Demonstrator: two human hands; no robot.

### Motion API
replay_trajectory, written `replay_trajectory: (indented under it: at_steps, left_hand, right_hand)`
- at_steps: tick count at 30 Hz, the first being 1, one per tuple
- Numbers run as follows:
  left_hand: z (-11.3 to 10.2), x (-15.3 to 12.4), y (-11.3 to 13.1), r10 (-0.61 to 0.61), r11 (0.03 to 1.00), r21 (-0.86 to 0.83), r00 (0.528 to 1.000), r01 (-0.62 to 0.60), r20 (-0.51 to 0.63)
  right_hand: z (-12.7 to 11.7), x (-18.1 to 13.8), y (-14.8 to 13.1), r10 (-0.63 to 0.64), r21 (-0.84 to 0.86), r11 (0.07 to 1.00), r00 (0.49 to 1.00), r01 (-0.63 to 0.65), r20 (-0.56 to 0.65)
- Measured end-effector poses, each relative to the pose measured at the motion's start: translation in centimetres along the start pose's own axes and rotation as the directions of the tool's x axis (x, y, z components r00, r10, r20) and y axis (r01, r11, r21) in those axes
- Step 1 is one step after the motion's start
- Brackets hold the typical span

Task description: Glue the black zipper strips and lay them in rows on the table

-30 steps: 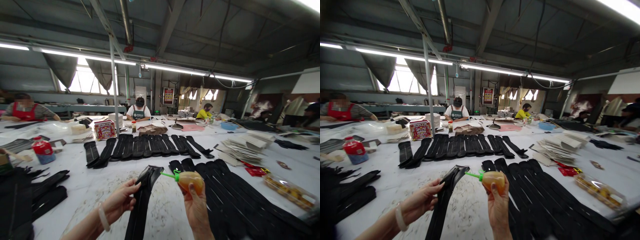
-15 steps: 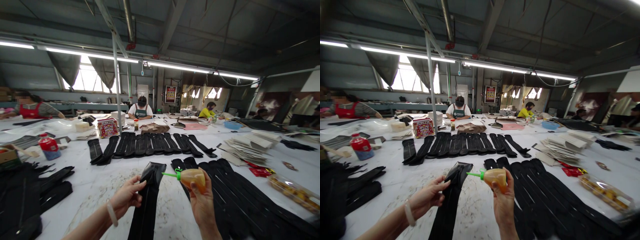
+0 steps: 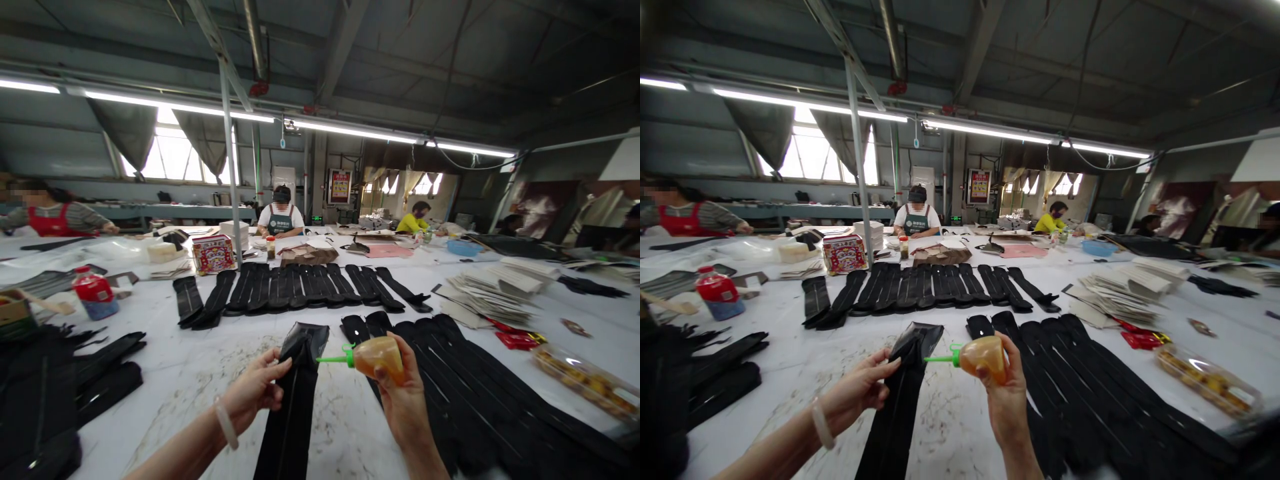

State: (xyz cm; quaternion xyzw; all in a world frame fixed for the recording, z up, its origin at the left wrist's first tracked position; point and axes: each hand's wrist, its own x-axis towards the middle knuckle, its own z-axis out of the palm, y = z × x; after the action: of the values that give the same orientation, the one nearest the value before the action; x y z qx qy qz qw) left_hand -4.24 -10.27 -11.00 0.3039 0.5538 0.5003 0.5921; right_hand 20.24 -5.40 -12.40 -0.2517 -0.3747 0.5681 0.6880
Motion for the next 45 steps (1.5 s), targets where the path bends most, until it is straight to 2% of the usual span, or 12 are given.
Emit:
replay_trajectory:
  at_steps: [8, 13, 18, 21, 24, 29, 32, 35, 37, 39, 42, 45]
  left_hand:
    - [-0.2, 0.0, -0.2, 0.007, 1.0, 0.005, 1.0, -0.007, -0.009]
    - [-0.3, 0.1, -0.4, 0.013, 1.0, 0.018, 1.0, -0.013, 0.013]
    - [-0.3, 0.2, -0.7, 0.023, 1.0, 0.016, 0.999, -0.024, 0.034]
    - [-0.9, 0.8, -0.8, 0.023, 1.0, -0.008, 1.0, -0.023, 0.01]
    - [-2.2, 1.8, -1.0, 0.037, 0.999, 0.007, 0.998, -0.037, -0.045]
    - [-5.4, 3.6, -1.8, 0.066, 0.997, 0.045, 0.987, -0.06, -0.149]
    - [-7.4, 4.5, -2.9, 0.074, 0.995, 0.085, 0.974, -0.057, -0.214]
    - [-9.0, 4.8, -4.6, 0.06, 0.989, 0.15, 0.959, -0.019, -0.277]
    - [-9.6, 4.2, -6.1, 0.075, 0.98, 0.2, 0.947, -0.011, -0.313]
    - [-9.9, 3.1, -7.8, 0.102, 0.967, 0.253, 0.937, -0.016, -0.333]
    - [-9.5, 0.7, -10.7, 0.138, 0.945, 0.327, 0.933, -0.024, -0.332]
    - [-8.8, -1.1, -13.2, 0.209, 0.911, 0.41, 0.914, -0.052, -0.347]
  right_hand:
    - [-1.0, 0.1, 1.5, 0.169, 0.118, 0.978, 0.985, -0.171, 0.02]
    - [-1.0, 0.9, 2.5, 0.129, 0.198, 0.974, 0.987, -0.108, -0.098]
    - [-0.8, 1.4, 2.5, 0.104, 0.161, 0.983, 0.988, -0.085, -0.111]
    - [-1.0, 1.0, 2.7, 0.219, 0.184, 0.962, 0.972, -0.201, -0.082]
    - [-1.2, 0.3, 3.0, 0.376, 0.277, 0.894, 0.926, -0.352, -0.038]
    - [-1.5, -1.6, 4.0, 0.476, 0.242, 0.857, 0.879, -0.455, -0.035]
    - [-1.9, -3.3, 4.9, 0.567, 0.205, 0.809, 0.823, -0.551, -0.028]
    - [-2.4, -5.5, 6.1, 0.666, 0.252, 0.718, 0.745, -0.648, 0.018]
    - [-3.0, -7.1, 7.1, 0.695, 0.289, 0.674, 0.716, -0.679, 0.063]
    - [-3.7, -8.6, 8.4, 0.684, 0.301, 0.682, 0.727, -0.667, 0.061]
    - [-4.7, -9.9, 9.9, 0.617, 0.253, 0.759, 0.787, -0.599, 0.011]
    - [-4.7, -9.5, 10.2, 0.631, 0.162, 0.756, 0.772, -0.634, 0.077]
